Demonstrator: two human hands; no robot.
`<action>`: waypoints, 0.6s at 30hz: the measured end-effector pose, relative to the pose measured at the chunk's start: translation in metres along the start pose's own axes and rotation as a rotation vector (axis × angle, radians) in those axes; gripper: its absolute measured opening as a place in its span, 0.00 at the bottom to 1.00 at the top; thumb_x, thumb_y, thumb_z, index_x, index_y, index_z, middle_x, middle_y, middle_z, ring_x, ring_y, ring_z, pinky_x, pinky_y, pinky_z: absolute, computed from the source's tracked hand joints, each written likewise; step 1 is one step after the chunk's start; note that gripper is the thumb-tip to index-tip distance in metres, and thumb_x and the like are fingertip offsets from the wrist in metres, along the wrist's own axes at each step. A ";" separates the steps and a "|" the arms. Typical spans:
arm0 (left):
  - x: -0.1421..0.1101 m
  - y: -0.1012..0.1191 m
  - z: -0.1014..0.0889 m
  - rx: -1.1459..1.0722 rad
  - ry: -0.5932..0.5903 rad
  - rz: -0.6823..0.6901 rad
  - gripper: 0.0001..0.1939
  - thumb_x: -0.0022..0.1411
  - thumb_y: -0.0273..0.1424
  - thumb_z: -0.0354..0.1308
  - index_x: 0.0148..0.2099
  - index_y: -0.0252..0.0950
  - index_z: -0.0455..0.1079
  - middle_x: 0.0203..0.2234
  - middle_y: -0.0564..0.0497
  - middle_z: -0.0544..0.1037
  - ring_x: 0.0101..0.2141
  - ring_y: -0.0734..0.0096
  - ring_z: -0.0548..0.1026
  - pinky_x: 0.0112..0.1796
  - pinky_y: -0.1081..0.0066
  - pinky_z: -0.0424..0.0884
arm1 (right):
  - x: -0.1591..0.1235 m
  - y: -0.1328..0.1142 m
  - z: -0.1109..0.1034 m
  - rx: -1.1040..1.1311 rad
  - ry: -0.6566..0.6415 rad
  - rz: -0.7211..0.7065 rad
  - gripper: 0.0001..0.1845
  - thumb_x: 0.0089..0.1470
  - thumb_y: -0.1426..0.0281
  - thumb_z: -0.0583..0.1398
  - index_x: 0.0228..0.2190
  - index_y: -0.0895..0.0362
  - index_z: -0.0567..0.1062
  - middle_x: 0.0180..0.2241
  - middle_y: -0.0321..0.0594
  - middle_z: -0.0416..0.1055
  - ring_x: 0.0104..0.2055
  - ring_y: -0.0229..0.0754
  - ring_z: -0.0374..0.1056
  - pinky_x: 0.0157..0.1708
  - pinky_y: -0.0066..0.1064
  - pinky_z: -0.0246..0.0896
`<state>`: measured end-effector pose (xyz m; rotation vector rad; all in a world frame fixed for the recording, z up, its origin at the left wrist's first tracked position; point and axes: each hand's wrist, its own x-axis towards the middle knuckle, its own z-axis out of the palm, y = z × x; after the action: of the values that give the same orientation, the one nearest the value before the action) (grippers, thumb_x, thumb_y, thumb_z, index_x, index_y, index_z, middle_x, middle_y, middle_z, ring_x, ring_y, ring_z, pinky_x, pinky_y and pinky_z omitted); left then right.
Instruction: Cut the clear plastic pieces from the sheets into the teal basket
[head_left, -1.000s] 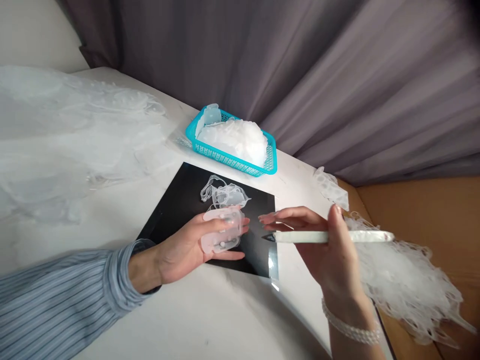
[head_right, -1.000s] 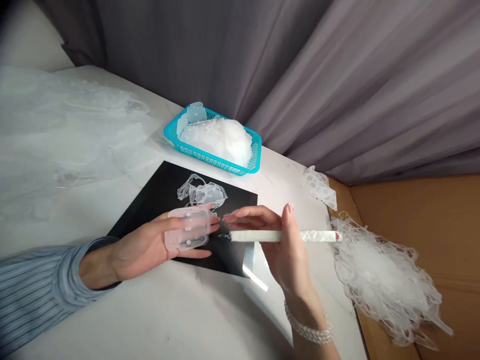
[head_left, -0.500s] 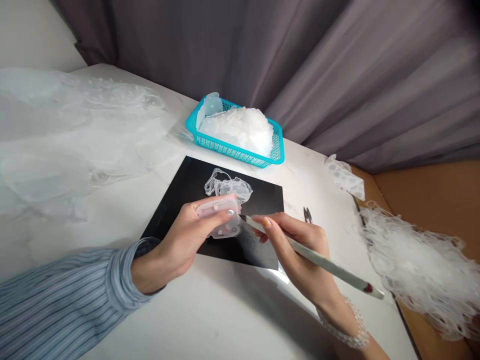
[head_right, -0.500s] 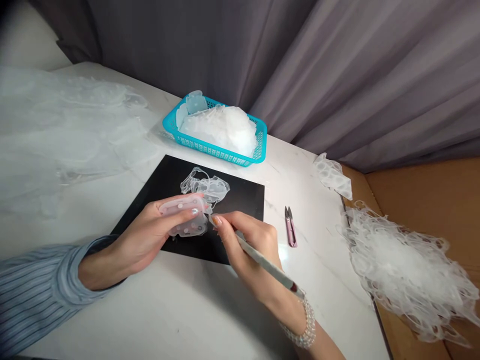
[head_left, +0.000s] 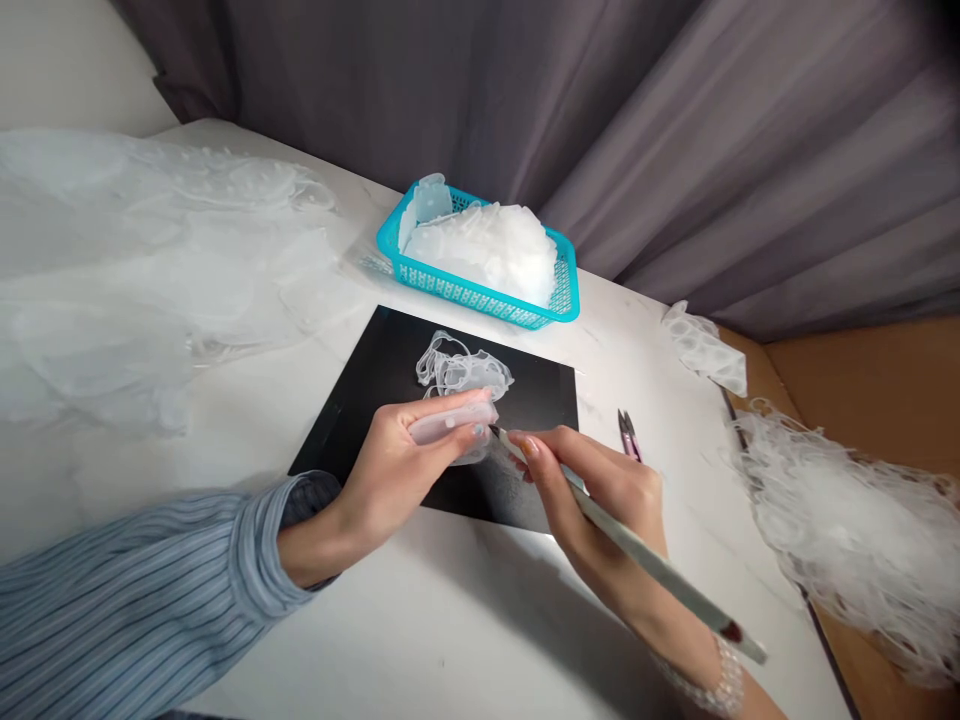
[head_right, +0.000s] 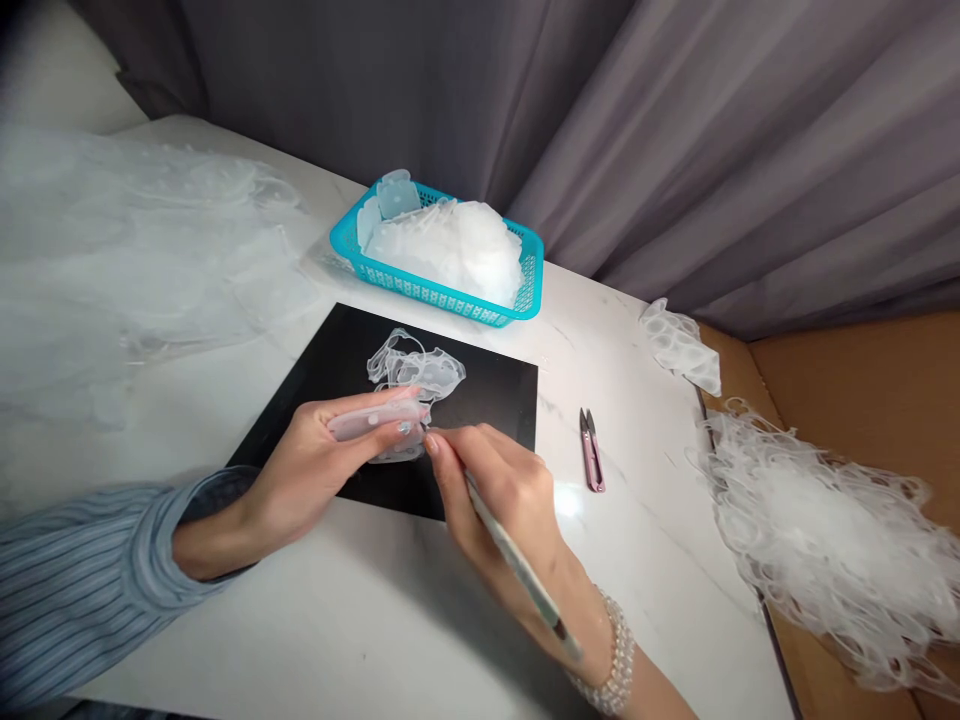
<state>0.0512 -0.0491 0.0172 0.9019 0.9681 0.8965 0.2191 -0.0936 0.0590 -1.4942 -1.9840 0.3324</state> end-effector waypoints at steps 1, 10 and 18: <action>-0.001 0.000 0.001 0.007 -0.005 0.005 0.18 0.59 0.35 0.66 0.52 0.39 0.77 0.46 0.49 0.82 0.50 0.58 0.78 0.54 0.63 0.73 | -0.001 -0.001 0.002 -0.022 0.006 -0.019 0.11 0.64 0.72 0.56 0.32 0.57 0.76 0.22 0.35 0.70 0.21 0.33 0.63 0.22 0.26 0.57; 0.004 -0.001 -0.003 -0.071 -0.003 -0.052 0.22 0.56 0.34 0.69 0.53 0.39 0.76 0.44 0.51 0.83 0.48 0.61 0.79 0.50 0.67 0.75 | 0.005 0.010 -0.013 0.262 0.093 0.176 0.25 0.68 0.62 0.48 0.26 0.56 0.76 0.29 0.42 0.74 0.33 0.41 0.71 0.34 0.32 0.64; 0.005 0.004 -0.003 -0.099 -0.002 -0.084 0.25 0.54 0.33 0.70 0.55 0.38 0.74 0.41 0.50 0.83 0.44 0.65 0.80 0.47 0.70 0.76 | 0.018 0.020 -0.003 0.293 -0.177 0.383 0.15 0.60 0.61 0.58 0.29 0.57 0.78 0.19 0.32 0.65 0.20 0.33 0.55 0.21 0.28 0.48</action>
<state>0.0491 -0.0425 0.0184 0.7730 0.9450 0.8648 0.2333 -0.0708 0.0566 -1.6869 -1.6747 0.9035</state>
